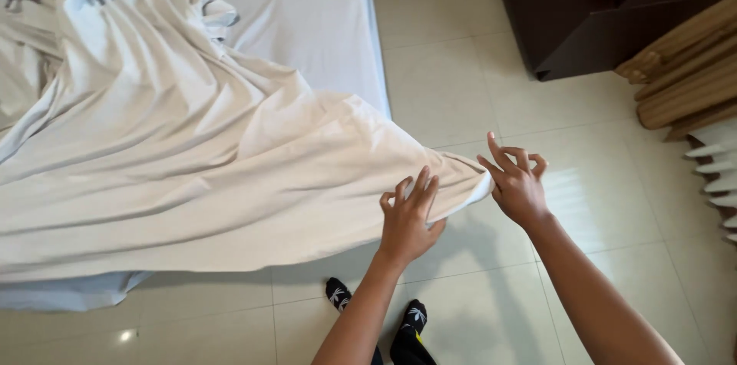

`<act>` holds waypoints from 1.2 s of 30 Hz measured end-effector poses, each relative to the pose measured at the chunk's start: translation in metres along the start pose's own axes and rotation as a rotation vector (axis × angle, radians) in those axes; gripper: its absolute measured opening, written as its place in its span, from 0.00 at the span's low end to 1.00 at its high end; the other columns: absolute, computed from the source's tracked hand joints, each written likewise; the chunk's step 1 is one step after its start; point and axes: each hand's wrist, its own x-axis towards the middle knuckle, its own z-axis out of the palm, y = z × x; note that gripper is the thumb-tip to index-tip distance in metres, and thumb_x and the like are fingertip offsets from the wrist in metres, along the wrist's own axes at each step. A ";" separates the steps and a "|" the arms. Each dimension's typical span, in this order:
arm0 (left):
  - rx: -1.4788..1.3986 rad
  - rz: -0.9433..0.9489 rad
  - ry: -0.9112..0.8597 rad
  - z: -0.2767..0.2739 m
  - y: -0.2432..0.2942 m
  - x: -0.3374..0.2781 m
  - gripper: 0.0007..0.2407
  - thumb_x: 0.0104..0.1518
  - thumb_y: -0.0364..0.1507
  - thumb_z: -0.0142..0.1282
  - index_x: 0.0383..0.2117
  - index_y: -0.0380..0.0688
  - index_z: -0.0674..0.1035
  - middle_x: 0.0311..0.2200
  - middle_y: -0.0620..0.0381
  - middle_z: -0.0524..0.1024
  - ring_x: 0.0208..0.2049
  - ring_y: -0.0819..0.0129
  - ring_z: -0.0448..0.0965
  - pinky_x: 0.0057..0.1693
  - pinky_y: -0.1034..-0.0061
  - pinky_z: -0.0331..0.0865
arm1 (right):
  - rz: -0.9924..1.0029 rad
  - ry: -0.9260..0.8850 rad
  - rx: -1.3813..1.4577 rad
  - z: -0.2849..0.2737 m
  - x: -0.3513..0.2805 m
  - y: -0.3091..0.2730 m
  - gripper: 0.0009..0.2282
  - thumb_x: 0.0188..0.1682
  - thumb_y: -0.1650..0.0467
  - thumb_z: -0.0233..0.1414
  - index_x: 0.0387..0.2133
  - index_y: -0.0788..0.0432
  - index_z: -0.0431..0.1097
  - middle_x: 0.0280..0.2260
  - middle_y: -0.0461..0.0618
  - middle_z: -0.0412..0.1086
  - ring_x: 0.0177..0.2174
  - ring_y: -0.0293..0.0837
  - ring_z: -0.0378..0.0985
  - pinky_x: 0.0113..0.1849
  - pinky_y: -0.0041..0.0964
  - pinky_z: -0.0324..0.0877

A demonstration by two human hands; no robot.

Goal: The person folds a white bed sheet on a bed by hand. They smooth the fabric, fold the edges, and roll the sheet into a compact bundle.

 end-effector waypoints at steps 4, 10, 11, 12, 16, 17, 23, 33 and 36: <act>-0.016 0.046 -0.089 0.015 0.029 0.024 0.35 0.47 0.41 0.68 0.63 0.45 0.67 0.68 0.48 0.57 0.64 0.48 0.60 0.59 0.44 0.53 | 0.022 0.042 0.014 -0.007 -0.009 0.002 0.22 0.40 0.78 0.55 0.49 0.47 0.77 0.69 0.44 0.57 0.57 0.43 0.64 0.55 0.55 0.49; 0.210 0.212 0.178 0.067 0.026 0.028 0.24 0.62 0.28 0.57 0.67 0.51 0.70 0.68 0.63 0.68 0.65 0.60 0.67 0.60 0.50 0.58 | 0.048 0.058 0.116 -0.002 -0.019 -0.015 0.23 0.39 0.76 0.57 0.51 0.47 0.77 0.69 0.45 0.56 0.56 0.45 0.64 0.54 0.56 0.49; 0.174 0.219 0.187 0.065 0.024 0.026 0.21 0.63 0.26 0.55 0.64 0.49 0.72 0.66 0.63 0.71 0.64 0.59 0.68 0.60 0.51 0.58 | 0.048 0.077 0.134 0.000 -0.019 -0.018 0.22 0.39 0.75 0.57 0.50 0.47 0.76 0.70 0.45 0.55 0.56 0.45 0.65 0.55 0.55 0.49; 0.138 0.226 0.196 0.063 0.021 0.024 0.18 0.63 0.23 0.54 0.61 0.48 0.75 0.64 0.64 0.74 0.64 0.59 0.69 0.60 0.51 0.58 | 0.049 0.097 0.153 0.002 -0.019 -0.022 0.21 0.40 0.75 0.58 0.49 0.47 0.76 0.70 0.45 0.55 0.56 0.45 0.65 0.55 0.55 0.49; 0.106 0.204 0.252 0.047 0.018 0.008 0.17 0.62 0.24 0.54 0.58 0.46 0.77 0.61 0.61 0.76 0.64 0.60 0.70 0.59 0.51 0.57 | 0.099 0.071 0.160 0.016 -0.011 -0.047 0.26 0.36 0.75 0.57 0.52 0.43 0.75 0.70 0.44 0.56 0.55 0.46 0.66 0.54 0.54 0.49; 0.097 0.199 0.266 0.046 0.014 0.004 0.17 0.63 0.24 0.55 0.59 0.46 0.76 0.61 0.61 0.75 0.64 0.61 0.69 0.59 0.53 0.56 | 0.091 0.116 0.266 0.023 -0.006 -0.053 0.27 0.38 0.73 0.58 0.56 0.46 0.73 0.70 0.46 0.55 0.55 0.48 0.65 0.53 0.54 0.48; 0.090 0.178 0.320 0.009 0.018 -0.020 0.19 0.60 0.22 0.56 0.60 0.45 0.76 0.60 0.61 0.76 0.64 0.64 0.70 0.58 0.58 0.53 | 0.079 0.155 0.414 0.041 0.030 -0.098 0.32 0.39 0.64 0.62 0.62 0.50 0.66 0.68 0.50 0.53 0.54 0.53 0.63 0.50 0.60 0.46; 0.029 0.186 0.287 0.009 0.007 -0.033 0.21 0.57 0.19 0.57 0.59 0.47 0.77 0.61 0.61 0.76 0.64 0.63 0.70 0.59 0.61 0.54 | -0.054 0.089 0.219 0.042 0.037 -0.073 0.31 0.42 0.58 0.61 0.63 0.45 0.66 0.69 0.43 0.54 0.54 0.49 0.64 0.49 0.60 0.48; -0.007 0.201 0.252 0.007 0.011 -0.027 0.22 0.55 0.19 0.57 0.59 0.45 0.76 0.61 0.59 0.76 0.63 0.61 0.70 0.59 0.60 0.54 | -0.100 0.099 0.198 0.032 0.029 -0.051 0.30 0.43 0.59 0.60 0.62 0.46 0.65 0.69 0.42 0.54 0.56 0.46 0.64 0.52 0.60 0.48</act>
